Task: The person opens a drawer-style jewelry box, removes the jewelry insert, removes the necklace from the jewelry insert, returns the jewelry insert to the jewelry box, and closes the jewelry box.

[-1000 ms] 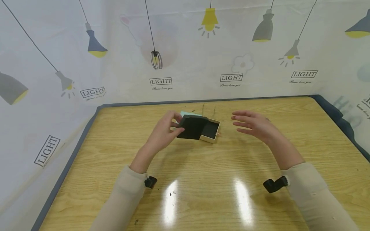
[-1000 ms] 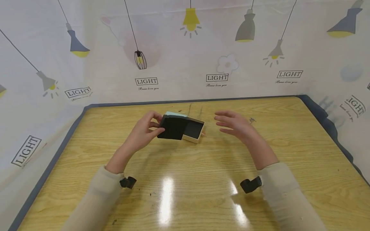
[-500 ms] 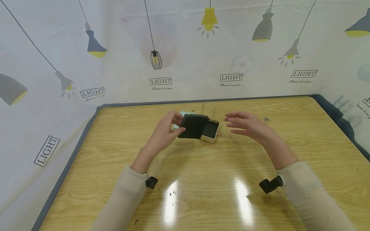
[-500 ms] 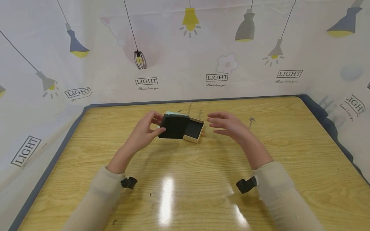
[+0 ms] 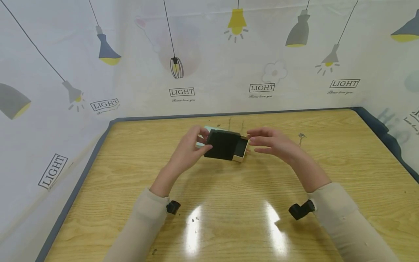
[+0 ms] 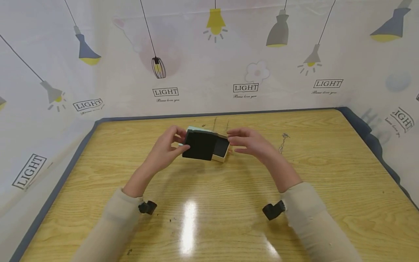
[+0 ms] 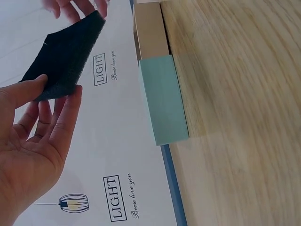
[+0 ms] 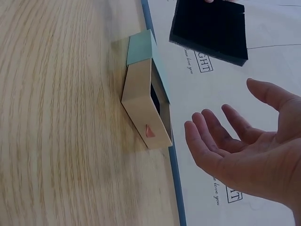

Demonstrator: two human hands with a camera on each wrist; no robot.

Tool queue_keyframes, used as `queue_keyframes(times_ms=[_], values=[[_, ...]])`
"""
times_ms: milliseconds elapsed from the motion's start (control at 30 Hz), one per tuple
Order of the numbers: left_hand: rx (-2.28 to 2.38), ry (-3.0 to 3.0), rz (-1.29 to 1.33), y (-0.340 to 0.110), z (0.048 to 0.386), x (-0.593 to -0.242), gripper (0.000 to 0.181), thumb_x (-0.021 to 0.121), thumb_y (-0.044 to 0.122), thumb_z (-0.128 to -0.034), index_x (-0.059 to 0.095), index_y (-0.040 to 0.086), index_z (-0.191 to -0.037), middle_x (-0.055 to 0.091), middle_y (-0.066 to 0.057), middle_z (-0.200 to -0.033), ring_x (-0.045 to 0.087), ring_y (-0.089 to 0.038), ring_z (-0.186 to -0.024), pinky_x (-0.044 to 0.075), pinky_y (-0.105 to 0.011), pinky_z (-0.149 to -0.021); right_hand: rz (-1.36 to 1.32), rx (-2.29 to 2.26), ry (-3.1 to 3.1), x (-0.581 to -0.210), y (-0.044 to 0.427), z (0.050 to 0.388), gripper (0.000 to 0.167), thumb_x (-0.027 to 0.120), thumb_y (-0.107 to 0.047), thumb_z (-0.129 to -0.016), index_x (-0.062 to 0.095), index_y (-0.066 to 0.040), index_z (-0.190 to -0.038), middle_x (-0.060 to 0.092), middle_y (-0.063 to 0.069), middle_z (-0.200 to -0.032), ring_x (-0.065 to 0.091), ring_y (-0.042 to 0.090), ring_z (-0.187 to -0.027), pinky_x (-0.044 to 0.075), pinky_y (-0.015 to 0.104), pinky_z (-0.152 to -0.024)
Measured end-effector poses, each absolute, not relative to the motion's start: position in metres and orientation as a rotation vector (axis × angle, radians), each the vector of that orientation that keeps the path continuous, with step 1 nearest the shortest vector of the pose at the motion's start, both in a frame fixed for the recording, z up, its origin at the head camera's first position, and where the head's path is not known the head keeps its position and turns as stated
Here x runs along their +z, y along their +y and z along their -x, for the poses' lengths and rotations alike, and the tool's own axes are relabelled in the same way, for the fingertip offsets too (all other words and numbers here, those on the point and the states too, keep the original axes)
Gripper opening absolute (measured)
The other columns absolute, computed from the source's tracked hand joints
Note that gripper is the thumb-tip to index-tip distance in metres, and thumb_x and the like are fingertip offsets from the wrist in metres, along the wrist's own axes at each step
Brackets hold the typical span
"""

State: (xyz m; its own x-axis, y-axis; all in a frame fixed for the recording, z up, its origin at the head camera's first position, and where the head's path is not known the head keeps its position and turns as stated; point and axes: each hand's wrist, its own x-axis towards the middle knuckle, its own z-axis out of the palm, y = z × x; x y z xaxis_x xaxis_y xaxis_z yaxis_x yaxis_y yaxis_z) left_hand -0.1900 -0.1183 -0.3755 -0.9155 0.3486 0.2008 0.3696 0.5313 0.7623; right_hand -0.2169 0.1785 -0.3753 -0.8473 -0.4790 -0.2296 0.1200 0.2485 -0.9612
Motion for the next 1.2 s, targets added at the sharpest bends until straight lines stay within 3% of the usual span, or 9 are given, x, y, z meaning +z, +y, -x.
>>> queue_keyframes(times_ms=[133,233,700,967,1200], values=[[-1.377,-2.723,0.653,-0.117,0.19,-0.376,0.03,0.067,0.008,-0.0946,0.051,0.001,-0.12,0.056,-0.016,-0.12,0.067,-0.03,-0.104,0.062,-0.034,-0.083,0.358,-1.621,2.048,-0.376,0.172,0.217,0.054,0.054,-0.017,-0.102,0.035,0.004,-0.148,0.038,0.026,-0.153,0.041,0.041,-0.14,0.038,0.053,-0.117],[-1.391,-2.728,0.652,-0.116,0.19,-0.376,0.03,0.067,0.008,-0.0947,0.051,0.002,-0.12,0.056,-0.016,-0.121,0.067,-0.031,-0.104,0.062,-0.035,-0.083,0.38,-1.593,2.074,-0.377,0.168,0.216,0.053,0.055,-0.015,-0.101,0.037,0.003,-0.147,0.04,0.025,-0.151,0.043,0.041,-0.139,0.039,0.054,-0.116],[-1.421,-2.747,0.662,-0.112,0.19,-0.379,0.03,0.067,0.01,-0.0953,0.051,0.003,-0.12,0.058,-0.015,-0.122,0.067,-0.03,-0.106,0.062,-0.035,-0.083,0.348,-1.558,2.11,-0.377,0.15,0.214,0.054,0.06,-0.013,-0.098,0.04,0.003,-0.145,0.045,0.021,-0.141,0.059,0.025,-0.12,0.046,0.051,-0.11],[-1.433,-2.749,0.669,-0.11,0.191,-0.381,0.03,0.067,0.01,-0.0952,0.051,0.004,-0.12,0.057,-0.014,-0.122,0.067,-0.029,-0.107,0.062,-0.033,-0.083,0.406,-1.508,2.187,-0.378,0.148,0.213,0.048,0.06,-0.02,-0.099,0.047,0.0,-0.14,0.05,0.021,-0.136,0.062,0.026,-0.115,0.044,0.056,-0.112],[-1.447,-2.753,0.667,-0.109,0.19,-0.38,0.03,0.067,0.01,-0.0953,0.051,0.004,-0.12,0.057,-0.014,-0.122,0.067,-0.029,-0.107,0.062,-0.034,-0.083,0.392,-1.57,2.158,-0.379,0.144,0.214,0.039,0.06,-0.014,-0.099,0.05,0.004,-0.132,0.058,0.014,-0.119,0.066,0.014,-0.099,0.05,0.052,-0.107]])
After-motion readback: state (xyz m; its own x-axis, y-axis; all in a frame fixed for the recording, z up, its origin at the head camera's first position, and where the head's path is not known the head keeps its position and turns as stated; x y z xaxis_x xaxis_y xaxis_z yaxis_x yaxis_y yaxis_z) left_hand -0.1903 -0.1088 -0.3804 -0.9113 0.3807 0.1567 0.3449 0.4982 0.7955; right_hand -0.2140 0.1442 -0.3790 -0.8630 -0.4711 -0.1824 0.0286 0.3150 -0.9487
